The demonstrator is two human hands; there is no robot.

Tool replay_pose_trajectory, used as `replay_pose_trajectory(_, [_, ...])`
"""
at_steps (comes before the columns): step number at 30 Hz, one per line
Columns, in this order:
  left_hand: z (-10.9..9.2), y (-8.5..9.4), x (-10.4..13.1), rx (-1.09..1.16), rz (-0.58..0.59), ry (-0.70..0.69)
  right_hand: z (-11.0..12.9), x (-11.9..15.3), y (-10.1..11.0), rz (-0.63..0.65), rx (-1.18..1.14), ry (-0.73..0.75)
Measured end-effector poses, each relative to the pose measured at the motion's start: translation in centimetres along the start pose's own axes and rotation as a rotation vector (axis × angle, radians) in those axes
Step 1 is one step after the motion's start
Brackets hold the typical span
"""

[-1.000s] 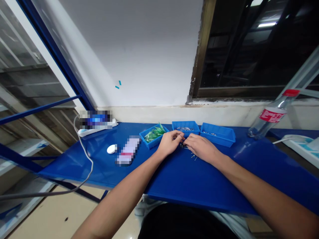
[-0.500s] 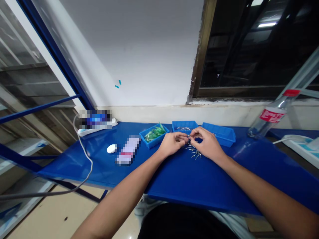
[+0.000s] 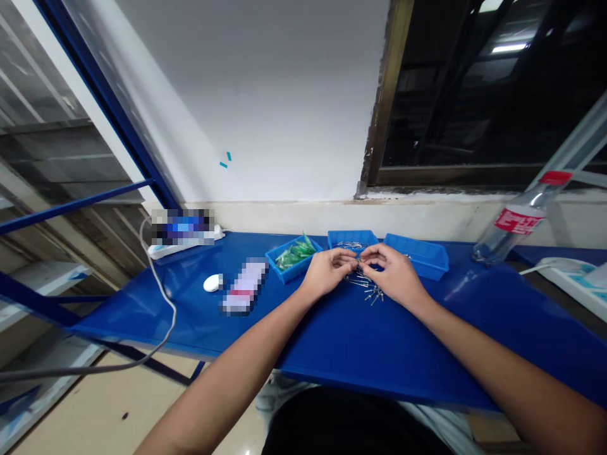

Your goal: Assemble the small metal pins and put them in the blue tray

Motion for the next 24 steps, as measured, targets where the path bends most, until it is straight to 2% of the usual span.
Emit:
replay_pose_trajectory(8, [-0.6,0.1,0.2,0.006,-0.025,-0.029,0.2,0.0,0.1,0.020,0.060,-0.003])
replay_pose_trajectory(15, [-0.7,0.0,0.3,-0.049,0.021,-0.017,0.9,0.0,0.2,0.105,0.197,0.163])
replay_pose_trajectory(24, [-1.3,0.1,0.6,-0.116,0.111,0.003,1.3,0.3,0.0,0.104,0.144,0.145])
Point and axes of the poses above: each hand's wrist, its own x-axis away from the middle knuckle, its own y-axis out of the back of the hand, z = x × y, the point moved 3 cm from there along -x, towards the middle knuckle, and after that the axes turned 14 degrees about -z, right-handed, at the moved point
